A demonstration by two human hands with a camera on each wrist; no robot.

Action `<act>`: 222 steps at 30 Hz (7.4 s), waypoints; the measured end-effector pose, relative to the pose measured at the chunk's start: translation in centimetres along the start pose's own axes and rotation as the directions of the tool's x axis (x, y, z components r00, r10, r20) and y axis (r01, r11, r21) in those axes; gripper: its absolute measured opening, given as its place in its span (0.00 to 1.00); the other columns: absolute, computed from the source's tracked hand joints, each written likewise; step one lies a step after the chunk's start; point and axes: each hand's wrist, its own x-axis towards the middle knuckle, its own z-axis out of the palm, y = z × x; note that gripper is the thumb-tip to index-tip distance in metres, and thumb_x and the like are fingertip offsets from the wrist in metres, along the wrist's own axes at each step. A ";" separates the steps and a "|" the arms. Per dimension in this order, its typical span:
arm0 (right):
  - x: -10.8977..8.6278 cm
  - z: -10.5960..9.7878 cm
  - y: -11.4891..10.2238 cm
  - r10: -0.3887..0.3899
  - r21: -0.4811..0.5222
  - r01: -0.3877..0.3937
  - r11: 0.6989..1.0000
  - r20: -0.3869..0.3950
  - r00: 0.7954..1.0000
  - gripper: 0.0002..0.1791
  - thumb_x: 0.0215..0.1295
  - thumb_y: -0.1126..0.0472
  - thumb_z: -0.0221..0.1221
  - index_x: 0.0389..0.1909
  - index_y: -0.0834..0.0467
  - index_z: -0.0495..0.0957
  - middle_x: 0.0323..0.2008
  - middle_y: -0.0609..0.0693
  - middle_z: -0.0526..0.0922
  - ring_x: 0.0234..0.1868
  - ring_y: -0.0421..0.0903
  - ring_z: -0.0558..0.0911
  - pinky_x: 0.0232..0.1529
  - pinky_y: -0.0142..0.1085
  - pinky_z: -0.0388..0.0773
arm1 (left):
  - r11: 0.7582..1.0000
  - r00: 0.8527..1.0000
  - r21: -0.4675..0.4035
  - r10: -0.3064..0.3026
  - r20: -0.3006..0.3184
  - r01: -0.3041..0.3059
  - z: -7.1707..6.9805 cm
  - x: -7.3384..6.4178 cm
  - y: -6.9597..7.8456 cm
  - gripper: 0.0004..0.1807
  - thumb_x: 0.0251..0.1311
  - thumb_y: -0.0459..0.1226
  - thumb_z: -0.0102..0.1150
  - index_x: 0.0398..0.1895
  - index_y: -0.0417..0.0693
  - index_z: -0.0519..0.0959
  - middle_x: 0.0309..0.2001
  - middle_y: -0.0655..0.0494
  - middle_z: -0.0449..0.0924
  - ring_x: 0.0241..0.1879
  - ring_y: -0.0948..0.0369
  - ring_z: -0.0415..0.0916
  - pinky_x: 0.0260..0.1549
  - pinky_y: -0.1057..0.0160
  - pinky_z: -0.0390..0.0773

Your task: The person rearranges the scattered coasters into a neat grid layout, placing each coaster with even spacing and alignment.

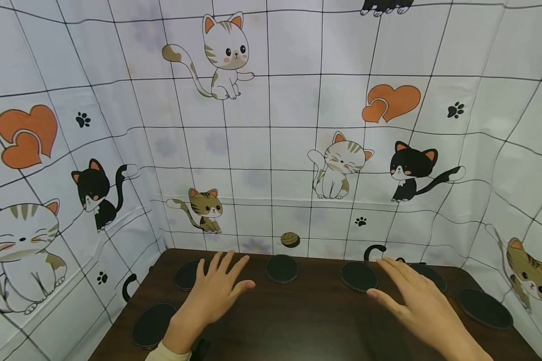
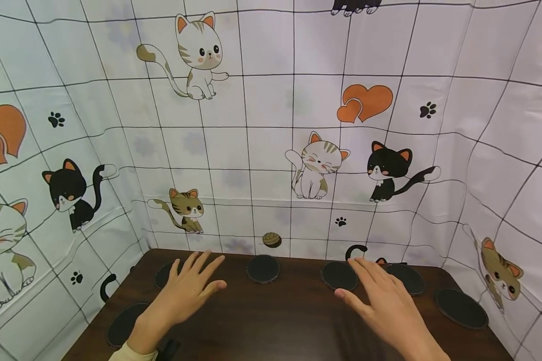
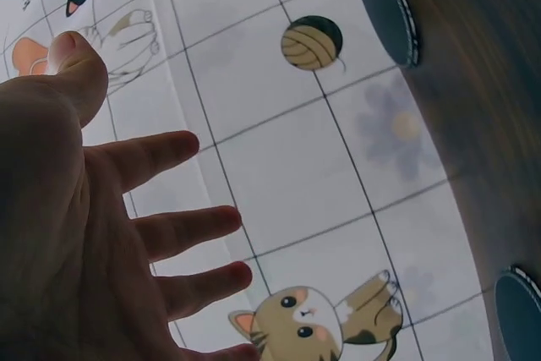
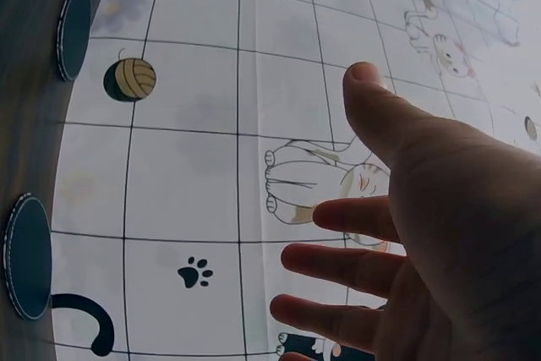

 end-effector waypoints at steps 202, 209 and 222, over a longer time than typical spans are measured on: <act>3.9 14.3 -4.7 -0.191 0.368 0.194 0.909 -0.045 0.981 0.36 0.47 0.30 0.74 0.50 0.49 0.82 0.57 0.41 0.76 0.53 0.44 0.78 0.46 0.55 0.75 | 0.951 0.948 -0.003 0.308 -0.086 -0.309 4.3 1.5 0.7 0.47 0.50 0.78 0.54 0.59 0.52 0.76 0.58 0.62 0.72 0.58 0.62 0.72 0.64 0.49 0.67; 2.5 14.2 -4.2 -0.172 0.386 0.131 0.913 0.074 0.982 0.33 0.48 0.32 0.74 0.48 0.49 0.82 0.56 0.43 0.75 0.49 0.46 0.80 0.42 0.54 0.76 | 0.931 0.927 0.010 0.365 -0.090 -0.366 5.2 1.4 1.5 0.45 0.49 0.77 0.56 0.56 0.53 0.78 0.53 0.64 0.72 0.54 0.64 0.72 0.62 0.50 0.69; 2.5 15.4 -4.3 -0.120 0.390 0.052 0.919 0.154 0.981 0.35 0.47 0.29 0.72 0.48 0.49 0.82 0.56 0.42 0.74 0.49 0.49 0.79 0.43 0.56 0.76 | 0.941 0.943 -0.063 0.333 0.022 -0.331 6.8 1.7 0.7 0.41 0.50 0.75 0.59 0.53 0.54 0.78 0.57 0.63 0.70 0.54 0.63 0.73 0.60 0.49 0.69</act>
